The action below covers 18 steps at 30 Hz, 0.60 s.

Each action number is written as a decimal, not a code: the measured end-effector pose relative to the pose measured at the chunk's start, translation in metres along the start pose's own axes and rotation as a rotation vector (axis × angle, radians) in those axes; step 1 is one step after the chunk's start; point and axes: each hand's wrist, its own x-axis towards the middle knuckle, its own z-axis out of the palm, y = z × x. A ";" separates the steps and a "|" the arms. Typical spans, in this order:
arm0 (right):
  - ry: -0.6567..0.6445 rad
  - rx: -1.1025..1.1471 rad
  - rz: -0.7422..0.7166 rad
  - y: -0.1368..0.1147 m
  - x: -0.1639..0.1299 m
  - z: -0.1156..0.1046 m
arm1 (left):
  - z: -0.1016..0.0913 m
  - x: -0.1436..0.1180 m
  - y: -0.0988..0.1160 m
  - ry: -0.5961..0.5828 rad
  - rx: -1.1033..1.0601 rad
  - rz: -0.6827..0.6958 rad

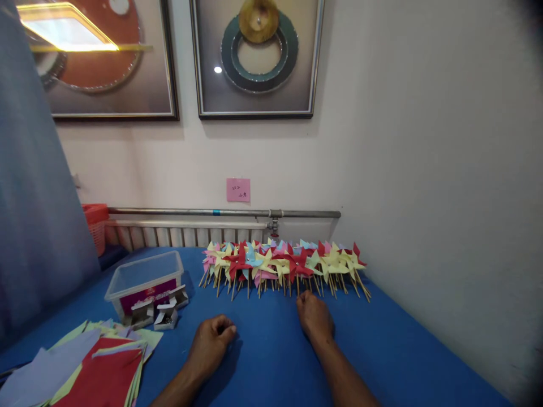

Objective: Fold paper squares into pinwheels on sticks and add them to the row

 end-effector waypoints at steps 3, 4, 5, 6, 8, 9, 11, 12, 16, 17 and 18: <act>-0.004 -0.008 0.004 -0.001 -0.002 -0.001 | 0.000 -0.001 0.001 -0.005 0.040 0.005; -0.006 -0.011 0.005 -0.001 -0.002 -0.001 | 0.000 -0.001 0.001 -0.007 0.047 0.008; -0.008 -0.014 0.007 -0.001 -0.003 -0.001 | 0.000 -0.001 0.001 -0.010 0.048 0.011; -0.010 -0.016 0.009 -0.001 -0.003 -0.002 | 0.000 -0.002 0.000 -0.014 0.045 0.013; -0.012 -0.019 0.013 -0.002 -0.003 -0.001 | 0.000 -0.001 0.000 -0.016 0.035 0.014; -0.011 -0.021 0.014 -0.001 -0.003 -0.001 | 0.001 -0.001 0.000 -0.013 0.035 0.011; -0.005 -0.021 0.018 -0.001 -0.002 0.000 | 0.001 -0.001 0.000 -0.012 0.042 0.005; -0.002 -0.020 0.019 -0.001 -0.002 0.000 | 0.001 -0.001 0.001 -0.013 0.047 0.005; 0.008 -0.020 0.010 0.000 -0.003 0.001 | 0.000 -0.002 0.003 -0.022 0.036 -0.007; 0.010 -0.020 0.008 0.000 -0.003 0.001 | 0.000 -0.002 0.003 -0.020 0.030 -0.009; 0.011 -0.020 0.008 0.000 -0.003 0.001 | 0.001 -0.002 0.003 -0.018 0.026 -0.010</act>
